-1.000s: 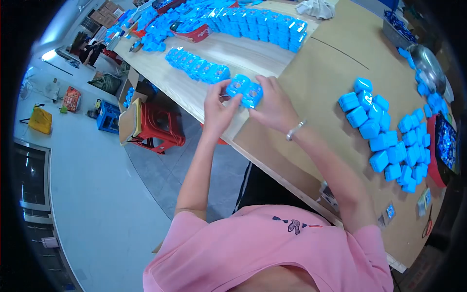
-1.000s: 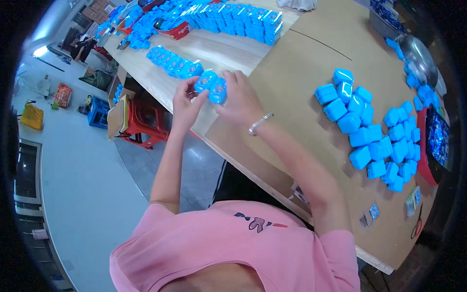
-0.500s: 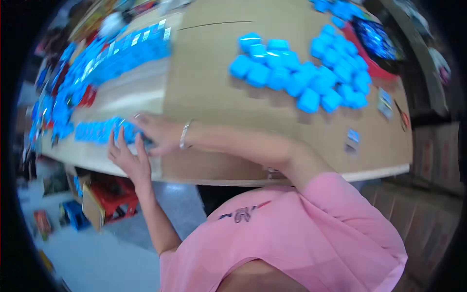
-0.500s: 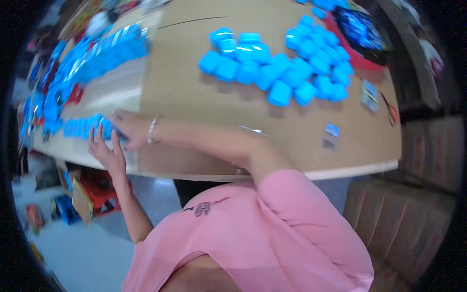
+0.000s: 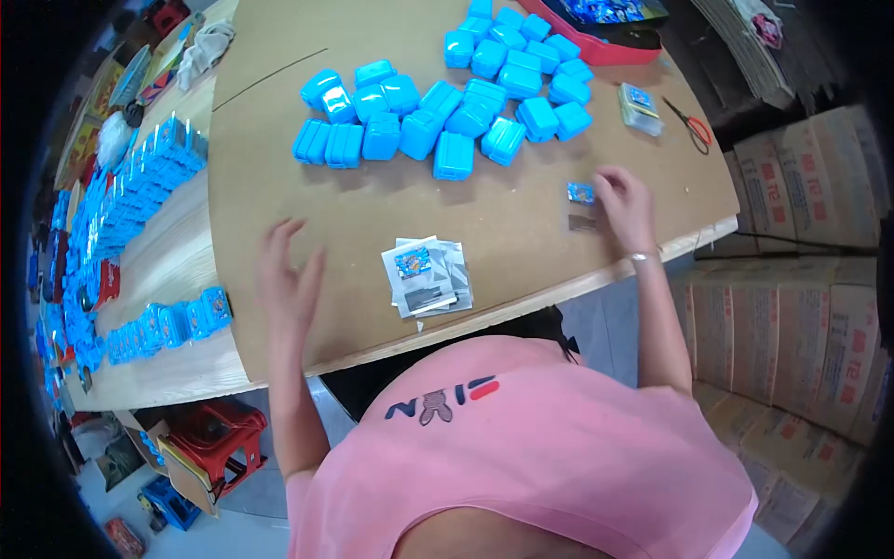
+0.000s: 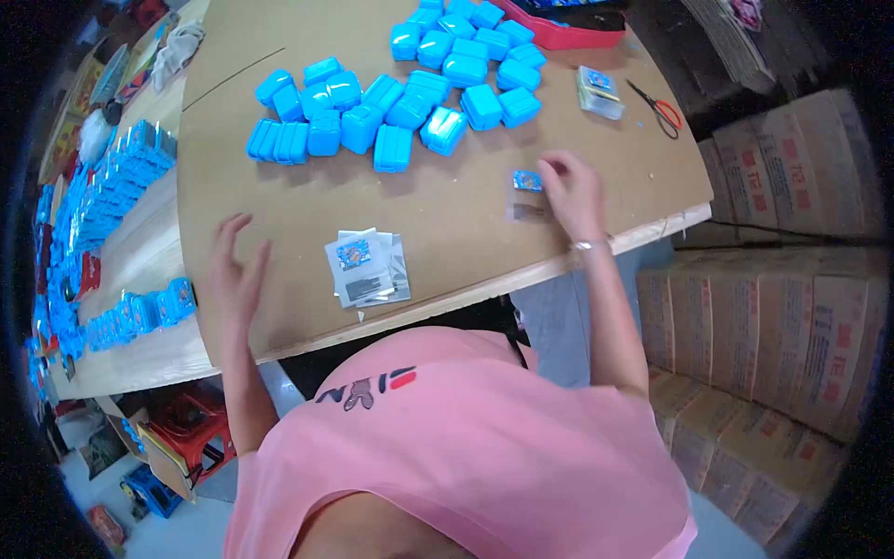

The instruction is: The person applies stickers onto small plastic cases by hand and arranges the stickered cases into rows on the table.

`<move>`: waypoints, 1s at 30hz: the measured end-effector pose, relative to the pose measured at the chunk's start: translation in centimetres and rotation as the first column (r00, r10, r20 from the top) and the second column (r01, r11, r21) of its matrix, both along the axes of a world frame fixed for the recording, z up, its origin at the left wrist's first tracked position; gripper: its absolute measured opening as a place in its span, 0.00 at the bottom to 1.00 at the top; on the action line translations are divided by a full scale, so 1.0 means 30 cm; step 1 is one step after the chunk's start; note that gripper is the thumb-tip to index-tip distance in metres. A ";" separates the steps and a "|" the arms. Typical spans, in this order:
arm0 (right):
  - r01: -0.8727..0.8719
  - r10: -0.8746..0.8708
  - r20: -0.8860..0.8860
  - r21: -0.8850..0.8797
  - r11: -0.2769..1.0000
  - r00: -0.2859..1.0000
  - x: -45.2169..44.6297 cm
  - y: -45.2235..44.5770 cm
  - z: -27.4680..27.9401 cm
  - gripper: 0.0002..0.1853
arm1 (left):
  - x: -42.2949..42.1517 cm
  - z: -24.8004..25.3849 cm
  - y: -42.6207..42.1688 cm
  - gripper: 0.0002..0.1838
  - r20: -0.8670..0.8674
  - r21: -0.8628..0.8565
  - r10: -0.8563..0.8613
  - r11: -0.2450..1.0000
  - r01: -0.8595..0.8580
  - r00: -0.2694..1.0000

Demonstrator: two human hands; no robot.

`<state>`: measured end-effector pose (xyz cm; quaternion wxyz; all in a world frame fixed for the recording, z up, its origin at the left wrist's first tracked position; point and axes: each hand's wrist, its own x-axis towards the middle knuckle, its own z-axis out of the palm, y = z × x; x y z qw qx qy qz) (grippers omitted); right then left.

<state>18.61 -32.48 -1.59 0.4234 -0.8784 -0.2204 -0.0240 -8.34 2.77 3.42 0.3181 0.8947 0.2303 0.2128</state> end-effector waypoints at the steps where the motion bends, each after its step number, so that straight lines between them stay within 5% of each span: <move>1: 0.065 -0.071 -0.028 -0.170 0.983 0.997 -0.030 -0.021 0.054 0.10 | 0.042 -0.017 -0.003 0.20 -0.001 -0.011 -0.043 0.999 0.043 0.999; 2: 0.019 -0.022 -0.016 -0.142 0.990 1.000 0.004 -0.090 -0.057 0.12 | 0.086 0.003 -0.028 0.20 -0.008 -0.114 -0.019 0.993 0.018 1.000; 4: 0.075 -0.080 -0.019 -0.193 0.978 0.997 -0.042 -0.075 -0.021 0.12 | 0.137 0.005 -0.055 0.20 0.118 -0.024 -0.183 0.982 0.187 0.976; 5: 0.075 -0.082 -0.110 -0.063 0.995 0.991 -0.020 -0.091 -0.078 0.13 | 0.141 0.021 -0.087 0.20 0.085 -0.010 -0.164 0.986 0.166 0.983; 8: 0.086 -0.086 -0.001 -0.088 0.992 0.996 -0.016 -0.061 -0.079 0.13 | 0.079 -0.001 -0.070 0.18 0.045 0.181 -0.077 0.981 0.068 0.996; 10: 0.076 -0.030 0.216 -0.207 0.975 0.976 -0.065 0.032 -0.031 0.12 | -0.039 -0.030 -0.026 0.16 0.183 0.171 0.132 0.972 -0.164 0.974; 11: -0.044 0.066 0.254 -0.092 0.995 0.965 -0.112 0.117 0.008 0.11 | -0.105 -0.030 -0.005 0.15 0.278 0.132 0.222 0.955 -0.266 0.934; 13: -0.276 0.280 0.089 -0.053 0.960 0.956 -0.260 0.334 0.136 0.13 | -0.240 -0.028 0.042 0.14 0.317 0.218 0.448 0.823 -0.524 0.836; 16: -0.761 0.764 0.034 0.121 0.637 0.645 -0.411 0.644 0.141 0.20 | -0.413 -0.067 0.100 0.16 0.379 0.129 0.669 0.645 -0.753 0.639; 20: -0.924 0.921 0.114 0.127 0.360 0.374 -0.667 1.077 0.106 0.38 | -0.477 -0.047 0.213 0.18 0.482 0.325 0.663 0.472 -0.819 0.573; 21: -0.928 0.895 0.249 0.137 0.346 0.371 -0.732 1.177 0.036 0.43 | -0.495 -0.042 0.248 0.18 0.512 0.382 0.653 0.409 -0.829 0.559; 27: -0.907 0.906 0.049 0.055 0.418 0.420 -0.912 1.415 -0.045 0.42 | -0.577 -0.108 0.422 0.20 0.304 0.471 0.629 0.554 -0.686 0.716; 30: -0.887 0.891 0.097 0.187 0.422 0.444 -0.910 1.435 -0.001 0.41 | -0.583 -0.114 0.425 0.20 0.340 0.401 0.629 0.575 -0.713 0.699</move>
